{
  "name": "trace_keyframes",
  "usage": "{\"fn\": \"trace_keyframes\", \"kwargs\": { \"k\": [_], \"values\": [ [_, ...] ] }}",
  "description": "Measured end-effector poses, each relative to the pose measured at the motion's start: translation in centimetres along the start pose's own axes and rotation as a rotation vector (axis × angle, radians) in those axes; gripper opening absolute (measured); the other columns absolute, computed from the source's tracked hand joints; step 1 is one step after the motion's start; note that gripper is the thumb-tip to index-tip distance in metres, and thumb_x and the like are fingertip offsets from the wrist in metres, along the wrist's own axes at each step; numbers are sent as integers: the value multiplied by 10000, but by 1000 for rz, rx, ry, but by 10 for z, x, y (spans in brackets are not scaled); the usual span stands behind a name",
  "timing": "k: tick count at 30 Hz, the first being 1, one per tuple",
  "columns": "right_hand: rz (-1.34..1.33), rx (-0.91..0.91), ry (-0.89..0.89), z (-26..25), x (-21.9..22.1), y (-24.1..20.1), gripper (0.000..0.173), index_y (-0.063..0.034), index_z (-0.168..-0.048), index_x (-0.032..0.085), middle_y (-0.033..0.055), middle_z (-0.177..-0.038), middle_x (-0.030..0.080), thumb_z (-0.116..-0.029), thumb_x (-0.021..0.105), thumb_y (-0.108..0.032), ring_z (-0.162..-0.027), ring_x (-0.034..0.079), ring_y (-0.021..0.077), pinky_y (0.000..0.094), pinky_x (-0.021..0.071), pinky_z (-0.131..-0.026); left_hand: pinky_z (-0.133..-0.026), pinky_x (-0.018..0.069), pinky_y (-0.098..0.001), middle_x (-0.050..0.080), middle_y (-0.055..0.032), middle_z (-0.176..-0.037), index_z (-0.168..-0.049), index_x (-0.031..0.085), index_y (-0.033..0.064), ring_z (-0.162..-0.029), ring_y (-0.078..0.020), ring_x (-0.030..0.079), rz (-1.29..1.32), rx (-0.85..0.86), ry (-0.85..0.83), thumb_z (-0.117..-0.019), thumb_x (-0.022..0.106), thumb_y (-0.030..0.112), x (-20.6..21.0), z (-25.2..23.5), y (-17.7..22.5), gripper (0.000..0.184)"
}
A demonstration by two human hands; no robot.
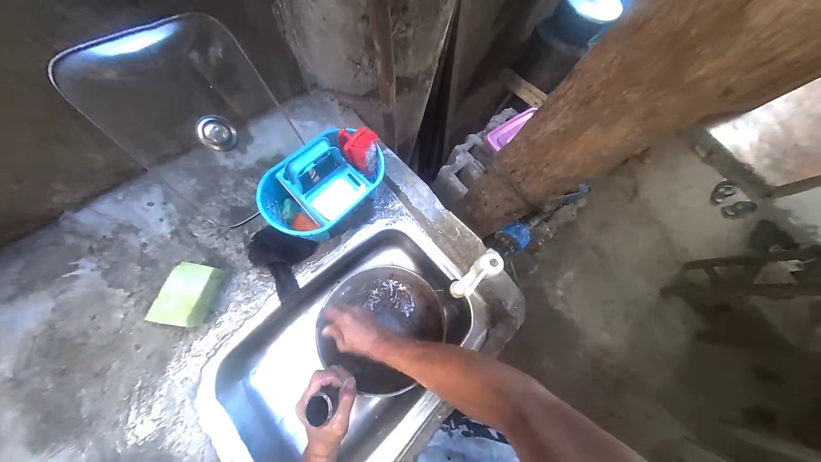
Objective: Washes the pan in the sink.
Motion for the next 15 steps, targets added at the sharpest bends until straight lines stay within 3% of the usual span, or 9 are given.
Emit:
{"fn": "trace_keyframes", "kwargs": {
  "k": [3, 6, 8, 11, 15],
  "values": [
    [-61, -19, -80, 20, 8, -2, 336, -41, -1281, 640, 220, -1120, 706, -1047, 561, -269, -1061, 686, 400, 602, 536, -923, -658, 588, -212, 685, 94, -804, -929, 662, 246, -720, -40, 673, -55, 56, -25, -893, 751, 277, 5, 9, 1, 100],
    [162, 208, -32, 9, -21, 29, 390, -141, -1417, 585, 210, -1348, 628, -1052, 510, -256, -1118, 673, 410, 606, 543, -928, -674, 583, -202, 673, 82, -785, -899, 639, 212, -729, -35, 672, -92, 116, -68, -893, 735, 239, 18, 12, 6, 101],
    [298, 255, 17, 4, -50, 49, 426, -163, -1436, 566, 229, -1417, 573, -1012, 535, -190, -1062, 682, 440, 624, 550, -866, -692, 583, -195, 678, 73, -789, -888, 637, 193, -747, -28, 677, -141, 140, -84, -892, 731, 229, 22, 10, 12, 100],
    [368, 335, 47, 22, -65, 74, 406, -144, -1408, 578, 244, -1407, 556, -1005, 544, -178, -1065, 674, 449, 622, 553, -853, -708, 579, -187, 672, 50, -786, -874, 628, 157, -762, -21, 674, -195, 173, -110, -901, 719, 232, 27, 9, 19, 121],
    [155, 333, -42, 37, -29, 44, 387, -161, -1417, 604, 201, -1413, 580, -1065, 510, -290, -1190, 640, 406, 619, 529, -956, -702, 576, -170, 672, 54, -780, -871, 627, 153, -752, -8, 672, -183, 186, -112, -894, 721, 234, 30, 8, 18, 126]
  ]
}}
Point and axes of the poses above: each hand's wrist, its own z-axis away from the middle knuckle, its own x-axis out of the palm, y = z × x, the point moved 5 cm from there along -z, towards the middle knuckle
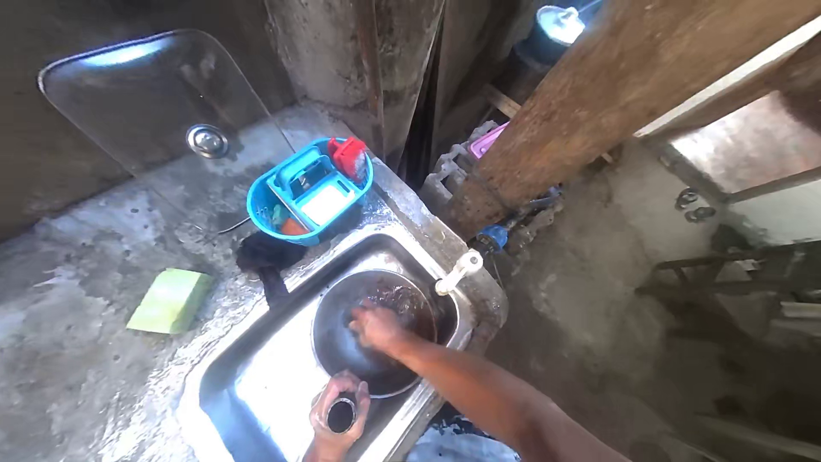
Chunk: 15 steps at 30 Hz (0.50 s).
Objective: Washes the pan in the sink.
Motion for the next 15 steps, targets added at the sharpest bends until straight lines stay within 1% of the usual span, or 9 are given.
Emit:
{"fn": "trace_keyframes", "kwargs": {
  "k": [2, 4, 6, 8, 9, 11, 13, 15],
  "values": [
    [21, -21, 0, -6, 1, -7, 390, -159, -1417, 595, 197, -1384, 598, -1077, 481, -310, -1177, 645, 402, 617, 529, -939, -715, 579, -170, 682, 66, -801, -886, 635, 166, -767, -4, 676, 4, -21, -6, -899, 723, 237, 0, 2, 1, 114],
    [100, 1, 75, -20, -20, 8, 384, -151, -1412, 591, 207, -1366, 609, -1058, 499, -269, -1137, 662, 410, 612, 542, -908, -725, 579, -164, 690, 77, -813, -890, 643, 177, -782, 4, 678, -1, -36, 2, -886, 725, 229, 2, 2, 2, 97],
    [184, 22, 106, -16, -33, 33, 376, -136, -1399, 585, 223, -1398, 579, -1041, 516, -225, -1097, 670, 432, 619, 549, -875, -723, 574, -160, 684, 73, -810, -889, 643, 169, -782, 6, 674, -6, -40, 4, -885, 724, 221, 3, 2, 5, 97],
    [221, 72, 100, -1, -39, 50, 386, -124, -1414, 563, 230, -1458, 532, -1038, 519, -201, -1118, 662, 447, 628, 547, -883, -718, 571, -155, 679, 58, -800, -888, 640, 150, -775, 6, 672, -8, -28, 8, -880, 724, 216, 3, -1, 7, 107],
    [224, 96, 96, 2, -39, 53, 390, -120, -1418, 560, 232, -1450, 535, -1038, 516, -196, -1119, 662, 446, 622, 547, -889, -713, 568, -149, 676, 58, -794, -883, 637, 149, -768, 10, 669, -8, -24, 11, -874, 722, 219, 2, -3, 6, 110],
    [176, 106, 88, -5, -32, 41, 399, -125, -1417, 567, 227, -1385, 581, -1028, 527, -202, -1121, 664, 429, 605, 548, -899, -711, 569, -153, 678, 61, -793, -882, 643, 155, -764, 9, 668, 9, -32, 1, -879, 728, 228, 0, -5, 2, 112],
    [69, 60, 40, -21, -17, 10, 423, -148, -1446, 563, 201, -1355, 623, -1036, 528, -246, -1175, 652, 399, 606, 536, -947, -701, 575, -160, 683, 70, -792, -886, 652, 165, -753, 5, 671, 31, -44, -6, -877, 729, 225, -5, -9, -2, 98],
    [-20, -9, -41, -28, 0, -24, 375, -127, -1384, 588, 205, -1251, 680, -1050, 515, -282, -1170, 657, 399, 624, 523, -951, -696, 574, -163, 685, 80, -792, -885, 654, 179, -752, 2, 670, 43, -62, -6, -874, 730, 219, -11, -12, -4, 87]
  ]
}}
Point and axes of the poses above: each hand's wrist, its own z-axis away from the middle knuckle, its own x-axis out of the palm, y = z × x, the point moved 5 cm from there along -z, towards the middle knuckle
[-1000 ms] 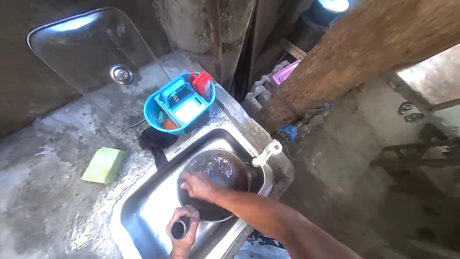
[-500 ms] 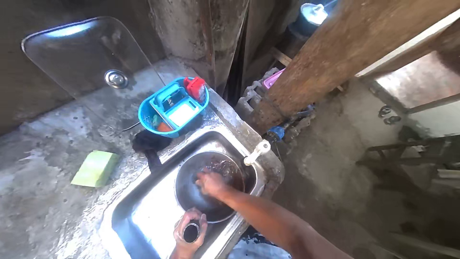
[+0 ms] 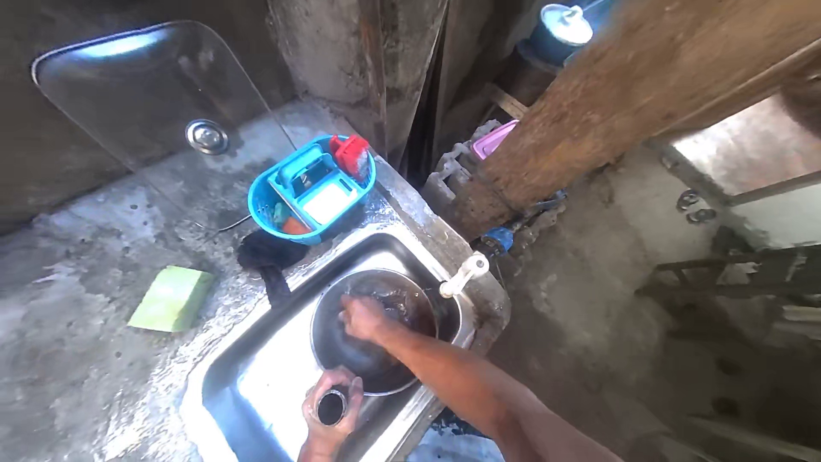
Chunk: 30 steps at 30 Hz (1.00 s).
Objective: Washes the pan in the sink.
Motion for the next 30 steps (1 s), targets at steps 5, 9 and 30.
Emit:
{"fn": "trace_keyframes", "kwargs": {
  "k": [5, 9, 30],
  "values": [
    [168, 57, 63, 4, -36, 34, 432, -146, -1427, 563, 233, -1248, 672, -1004, 546, -234, -1127, 667, 436, 642, 530, -906, -702, 570, -156, 677, 60, -786, -893, 652, 155, -750, 6, 665, -27, 6, -42, -887, 723, 225, 8, 2, 5, 100],
    [42, 80, 80, -1, -28, 36, 401, -120, -1408, 574, 213, -1254, 678, -1049, 505, -285, -1167, 658, 406, 616, 520, -960, -707, 576, -170, 679, 46, -789, -888, 646, 149, -759, -8, 671, -29, 31, -39, -890, 724, 229, 10, 3, 4, 112],
    [178, 153, 168, -8, -55, 37, 431, -150, -1415, 574, 206, -1346, 628, -990, 566, -221, -1135, 664, 415, 614, 536, -906, -700, 568, -147, 683, 67, -792, -876, 650, 155, -756, 16, 666, -63, 0, -33, -873, 726, 214, 1, -17, 4, 96]
  ]
}}
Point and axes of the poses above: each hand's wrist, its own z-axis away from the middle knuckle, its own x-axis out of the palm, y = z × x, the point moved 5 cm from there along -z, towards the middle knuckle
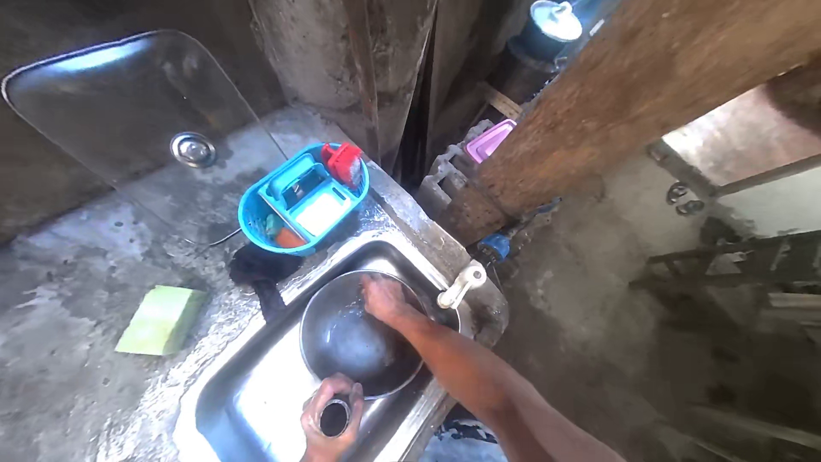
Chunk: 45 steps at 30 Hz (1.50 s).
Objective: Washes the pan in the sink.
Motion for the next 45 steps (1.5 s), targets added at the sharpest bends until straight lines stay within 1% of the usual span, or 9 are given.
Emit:
{"fn": "trace_keyframes", "kwargs": {
  "k": [5, 10, 15, 18, 25, 30, 34, 38, 45],
  "values": [
    [8, 110, 35, 13, -15, 23, 413, -107, -1428, 554, 248, -1372, 598, -1037, 501, -227, -1129, 659, 445, 620, 520, -920, -690, 562, -141, 674, 70, -781, -869, 646, 154, -740, 19, 656, 45, -40, 8, -868, 731, 205, 5, 0, 3, 99],
    [-126, -171, 94, -20, 27, -44, 357, -140, -1376, 590, 178, -1315, 650, -1052, 495, -254, -1013, 709, 386, 580, 572, -835, -623, 579, -189, 678, 109, -772, -876, 655, 246, -689, -12, 665, 125, -138, 86, -858, 753, 234, -5, 0, -8, 100],
    [15, -46, 99, -1, -7, 22, 382, -106, -1389, 579, 223, -1294, 645, -1042, 495, -243, -1071, 682, 431, 621, 542, -868, -680, 570, -160, 678, 89, -777, -857, 639, 194, -736, 5, 667, 101, -76, 39, -874, 735, 236, -1, 6, -8, 107],
    [-66, -40, 87, -8, 6, 5, 381, -126, -1393, 571, 196, -1329, 640, -1050, 507, -280, -1078, 690, 407, 606, 552, -884, -689, 570, -162, 679, 95, -790, -874, 645, 206, -747, 1, 666, 139, -67, 42, -883, 743, 244, 1, 10, -12, 106],
    [-212, -569, -291, 57, 60, -56, 328, -54, -1291, 635, 214, -1060, 717, -1053, 560, -266, -1010, 699, 416, 645, 542, -855, -705, 583, -195, 674, 68, -778, -868, 626, 186, -755, -25, 676, 115, 0, 14, -908, 724, 266, -4, 23, -19, 132],
    [31, -288, -188, 12, 30, -18, 374, -146, -1409, 569, 206, -1336, 623, -1053, 513, -247, -1144, 655, 418, 631, 529, -919, -677, 578, -204, 654, 37, -754, -853, 609, 159, -735, -46, 670, 68, 48, -18, -922, 709, 260, -4, 31, -23, 158],
    [-45, -472, -242, 69, 61, -32, 317, -100, -1316, 640, 214, -1219, 673, -1049, 546, -243, -1086, 669, 432, 651, 531, -869, -698, 586, -225, 657, 12, -756, -859, 603, 139, -750, -67, 678, 53, 86, -37, -929, 702, 255, -6, 35, -26, 169],
    [66, -275, -230, 48, 39, 7, 387, -153, -1418, 586, 207, -1369, 615, -1053, 509, -257, -1161, 649, 431, 657, 520, -917, -700, 586, -229, 654, 2, -754, -849, 597, 127, -756, -77, 680, 30, 102, -31, -932, 695, 253, -5, 45, -26, 180],
    [27, -335, -198, 68, 49, -4, 365, -150, -1387, 612, 208, -1306, 643, -1058, 515, -273, -1108, 668, 428, 653, 535, -872, -718, 593, -231, 660, 8, -776, -857, 598, 130, -784, -76, 686, 17, 119, -24, -941, 692, 250, 0, 47, -24, 174]
  ]
}}
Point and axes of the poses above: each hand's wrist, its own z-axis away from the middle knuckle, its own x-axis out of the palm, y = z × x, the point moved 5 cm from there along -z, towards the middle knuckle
